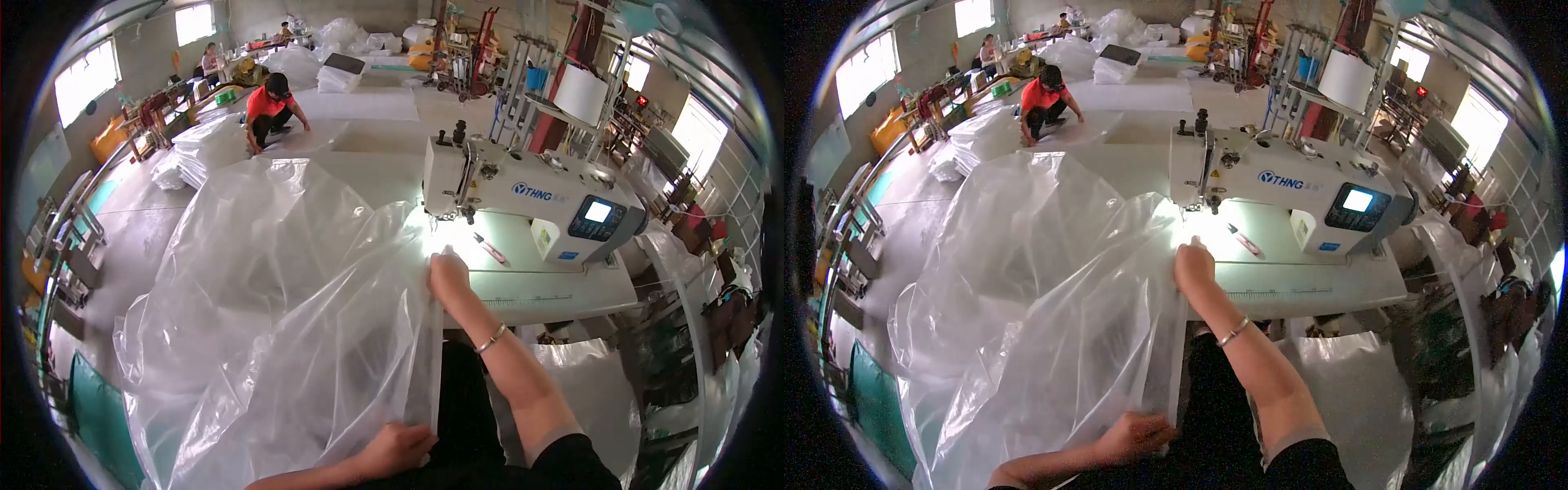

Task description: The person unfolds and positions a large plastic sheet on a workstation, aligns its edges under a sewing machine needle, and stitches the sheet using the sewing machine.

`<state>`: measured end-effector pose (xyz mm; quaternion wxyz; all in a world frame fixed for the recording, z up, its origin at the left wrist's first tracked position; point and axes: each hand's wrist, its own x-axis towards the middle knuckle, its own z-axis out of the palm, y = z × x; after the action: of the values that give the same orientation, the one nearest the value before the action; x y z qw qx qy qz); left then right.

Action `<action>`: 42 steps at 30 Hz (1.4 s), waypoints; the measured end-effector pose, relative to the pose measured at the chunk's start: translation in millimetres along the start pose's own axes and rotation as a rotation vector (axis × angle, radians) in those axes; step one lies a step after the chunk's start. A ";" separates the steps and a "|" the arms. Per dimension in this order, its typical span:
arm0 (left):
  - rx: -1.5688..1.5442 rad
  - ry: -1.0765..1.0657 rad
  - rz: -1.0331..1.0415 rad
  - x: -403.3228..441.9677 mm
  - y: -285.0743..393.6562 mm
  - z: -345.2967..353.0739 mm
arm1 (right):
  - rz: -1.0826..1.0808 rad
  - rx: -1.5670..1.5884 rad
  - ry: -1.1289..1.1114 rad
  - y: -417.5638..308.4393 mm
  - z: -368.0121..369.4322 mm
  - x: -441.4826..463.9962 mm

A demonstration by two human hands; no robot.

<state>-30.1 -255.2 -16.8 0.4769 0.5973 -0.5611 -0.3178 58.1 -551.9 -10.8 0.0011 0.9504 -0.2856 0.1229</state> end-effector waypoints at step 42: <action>1.071 0.091 -0.104 130.1 -4.6 -55.4 | -0.062 0.235 0.054 -0.8 -11.3 -107.3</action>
<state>44.2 -370.4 18.2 0.1131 0.7970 -0.5931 0.0155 -30.6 -492.2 -24.9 -0.0990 0.9486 -0.2398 0.1812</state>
